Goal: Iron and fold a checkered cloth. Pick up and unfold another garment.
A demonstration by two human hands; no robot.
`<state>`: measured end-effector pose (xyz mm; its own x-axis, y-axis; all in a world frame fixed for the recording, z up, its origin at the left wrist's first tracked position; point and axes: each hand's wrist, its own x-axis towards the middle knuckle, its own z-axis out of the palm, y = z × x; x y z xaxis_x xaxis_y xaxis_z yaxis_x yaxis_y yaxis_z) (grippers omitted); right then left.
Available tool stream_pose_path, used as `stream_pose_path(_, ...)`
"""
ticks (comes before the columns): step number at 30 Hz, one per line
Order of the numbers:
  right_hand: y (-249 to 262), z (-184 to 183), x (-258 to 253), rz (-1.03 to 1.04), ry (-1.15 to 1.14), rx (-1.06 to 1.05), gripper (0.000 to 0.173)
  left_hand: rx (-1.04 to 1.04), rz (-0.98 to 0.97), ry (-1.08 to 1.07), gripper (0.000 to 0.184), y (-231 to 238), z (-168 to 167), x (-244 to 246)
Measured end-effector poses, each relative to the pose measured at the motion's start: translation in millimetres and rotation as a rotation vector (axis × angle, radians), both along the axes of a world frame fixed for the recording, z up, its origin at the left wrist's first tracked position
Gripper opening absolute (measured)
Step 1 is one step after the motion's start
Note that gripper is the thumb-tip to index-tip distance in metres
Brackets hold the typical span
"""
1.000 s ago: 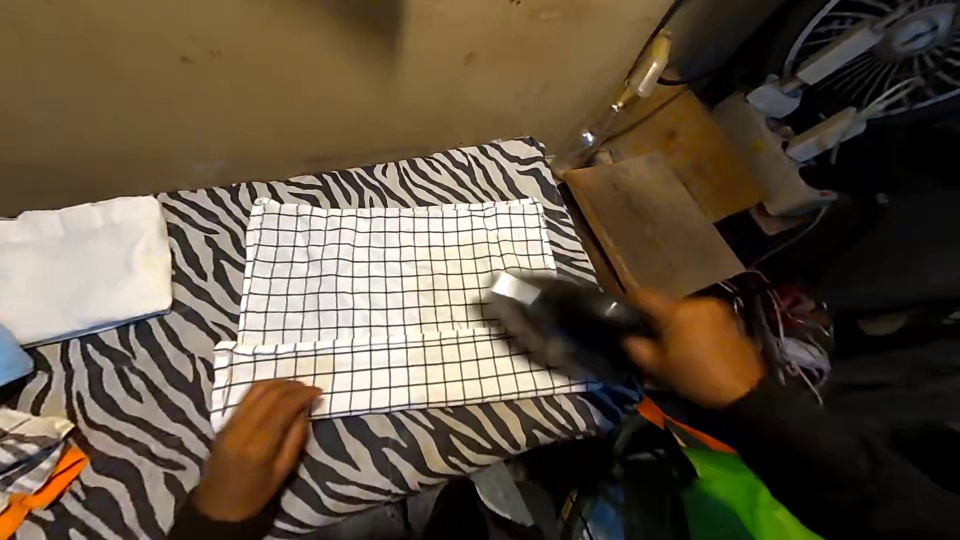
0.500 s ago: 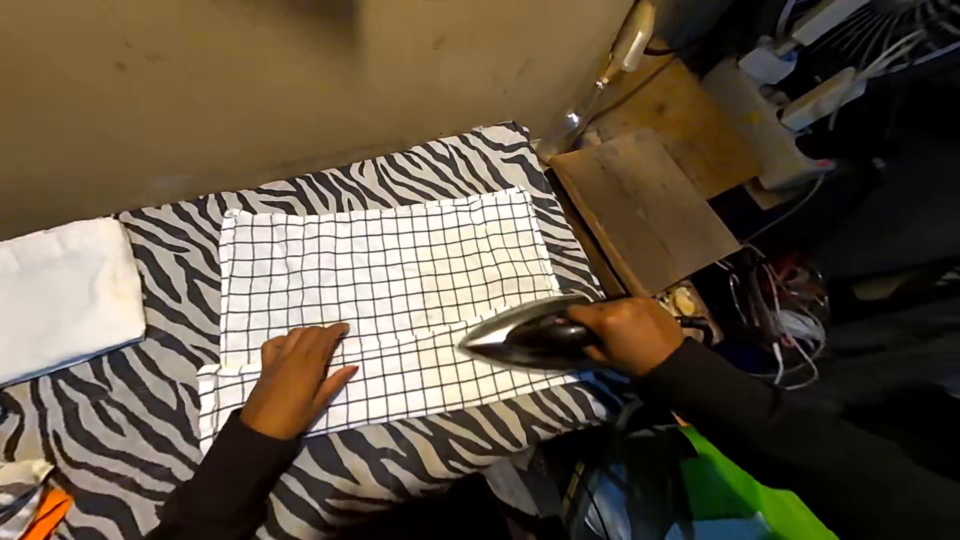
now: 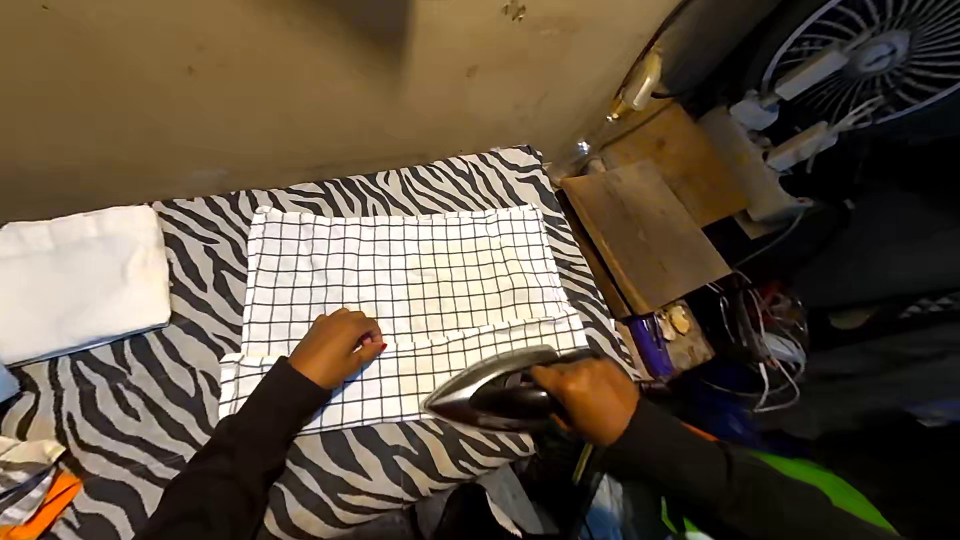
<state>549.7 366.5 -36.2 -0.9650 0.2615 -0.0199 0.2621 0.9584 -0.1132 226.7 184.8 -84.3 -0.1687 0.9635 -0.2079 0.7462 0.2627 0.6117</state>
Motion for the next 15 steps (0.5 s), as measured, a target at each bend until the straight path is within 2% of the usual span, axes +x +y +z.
stream_pose_path(3, 2, 6, 13, -0.317, -0.068, -0.016, 0.024, -0.028, -0.015, 0.045, 0.032, 4, 1, 5)
stream_pose_path(6, 36, 19, 19, -0.623, -0.220, -0.036, 0.028, -0.102, -0.049, 0.063, 0.033, 11, 7, 11)
stream_pose_path(10, 33, 14, 51, -0.602, -0.175, 0.010, 0.024, -0.217, -0.142, 0.036, 0.036, 34, 25, 21)
stream_pose_path(15, 13, 14, 69, -1.019, -0.263, -0.066, 0.032, -0.321, -0.297, -0.019, 0.044, 100, 35, 60)
